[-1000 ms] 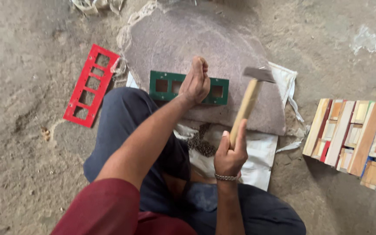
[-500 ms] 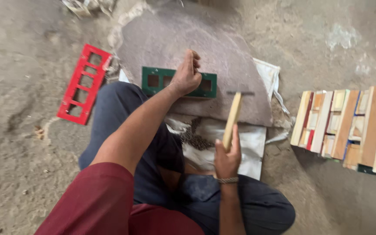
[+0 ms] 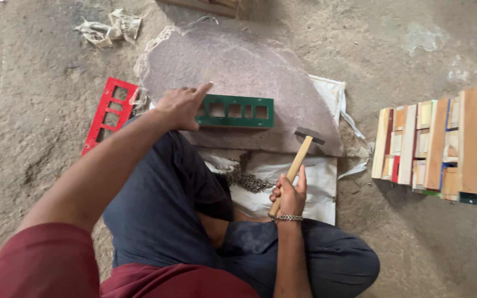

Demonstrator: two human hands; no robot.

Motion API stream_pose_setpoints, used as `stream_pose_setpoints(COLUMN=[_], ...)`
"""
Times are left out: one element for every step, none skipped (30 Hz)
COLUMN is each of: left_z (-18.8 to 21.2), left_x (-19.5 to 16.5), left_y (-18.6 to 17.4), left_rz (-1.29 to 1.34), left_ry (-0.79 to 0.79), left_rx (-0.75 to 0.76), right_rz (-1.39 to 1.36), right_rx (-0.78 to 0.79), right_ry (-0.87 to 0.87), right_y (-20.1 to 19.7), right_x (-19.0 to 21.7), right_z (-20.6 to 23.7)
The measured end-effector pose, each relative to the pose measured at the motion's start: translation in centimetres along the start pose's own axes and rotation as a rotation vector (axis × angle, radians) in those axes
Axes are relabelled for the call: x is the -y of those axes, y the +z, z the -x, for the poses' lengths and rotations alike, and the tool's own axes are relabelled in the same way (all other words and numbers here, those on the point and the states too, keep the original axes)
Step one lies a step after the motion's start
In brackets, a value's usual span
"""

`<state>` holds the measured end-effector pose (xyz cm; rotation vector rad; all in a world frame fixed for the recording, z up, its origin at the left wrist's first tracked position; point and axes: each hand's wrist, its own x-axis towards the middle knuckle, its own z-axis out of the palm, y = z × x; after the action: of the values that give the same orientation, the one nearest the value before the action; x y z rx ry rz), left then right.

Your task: The person sits on the floor and uses a hammer to drive nails into red and green rectangular frames placed on a cushion. They repeatedly pick up frames, hammer nails into them, and stack the finished frames on a pile to the right.

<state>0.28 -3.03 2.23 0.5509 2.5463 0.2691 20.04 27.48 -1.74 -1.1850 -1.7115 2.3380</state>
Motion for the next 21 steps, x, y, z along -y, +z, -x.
stream_pose_setpoints(left_z=[-0.9, -2.1, -3.4, -4.3, -5.1, -5.8, -6.4, -6.3, -6.0, -5.8, -5.7, -5.5, -5.4, -5.3, -5.2, -5.1, -5.0, -5.0, -5.1, -5.0, -4.8], left_x=[-0.6, -1.4, -2.3, -3.1, -3.9, -4.7, -5.3, -5.5, -5.7, -6.0, -6.1, -6.1, -5.9, -5.7, -5.4, -5.0, -4.7, -4.6, -4.4, -4.4, -4.5], left_y=[0.3, 0.6, 1.1, 1.7, 2.3, 2.9, 3.2, 3.6, 4.1, 4.4, 4.5, 4.5, 4.4, 4.5, 4.5, 4.5, 4.7, 4.8, 5.0, 5.2, 5.5], left_rz=[0.001, 0.024, 0.049, 0.074, -0.026, -0.127, -0.232, -0.199, -0.166, -0.128, -0.073, -0.018, 0.036, 0.148, 0.262, 0.374, 0.431, 0.489, 0.546, 0.561, 0.575], left_ry=[0.016, 0.040, 0.063, 0.084, 0.154, 0.222, 0.290, 0.319, 0.350, 0.380, 0.341, 0.300, 0.259, 0.231, 0.197, 0.158, 0.151, 0.147, 0.147, 0.165, 0.181], left_rx=[0.011, -0.014, -0.037, -0.056, -0.186, -0.318, -0.454, -0.457, -0.459, -0.460, -0.441, -0.422, -0.404, -0.416, -0.427, -0.436, -0.444, -0.453, -0.462, -0.494, -0.524], right_rz=[-0.021, -0.021, -0.019, -0.017, -0.026, -0.036, -0.049, -0.052, -0.054, -0.052, -0.041, -0.029, -0.018, 0.020, 0.061, 0.102, 0.173, 0.246, 0.316, 0.422, 0.528], right_rx=[-0.003, -0.003, -0.004, -0.005, -0.016, -0.027, -0.037, -0.065, -0.095, -0.127, -0.149, -0.169, -0.189, -0.210, -0.228, -0.242, -0.251, -0.262, -0.275, -0.221, -0.163], right_ry=[0.007, -0.001, -0.006, -0.008, -0.010, -0.015, -0.022, -0.024, -0.028, -0.030, -0.049, -0.069, -0.090, -0.130, -0.170, -0.206, -0.241, -0.279, -0.320, -0.470, -0.618], right_y=[0.0, 0.0, 0.0, 0.0, 0.0, 0.0, 0.0, 0.1, 0.2, 0.2, 0.2, 0.2, 0.3, 0.3, 0.3, 0.3, 0.4, 0.5, 0.6, 0.8, 1.0], right_x=[0.0, 0.1, 0.2, 0.2, 0.2, 0.3, 0.3, 0.3, 0.3, 0.4, 0.4, 0.4, 0.5, 0.4, 0.5, 0.4, 0.3, 0.3, 0.3, 0.4, 0.6], right_z=[0.0, 0.0, 0.1, 0.2, 0.4, 0.5, 0.6, 0.7, 0.7, 0.9, 1.0, 1.1, 1.3, 1.5, 1.7, 2.0, 2.3, 2.6, 2.9, 3.3, 3.8])
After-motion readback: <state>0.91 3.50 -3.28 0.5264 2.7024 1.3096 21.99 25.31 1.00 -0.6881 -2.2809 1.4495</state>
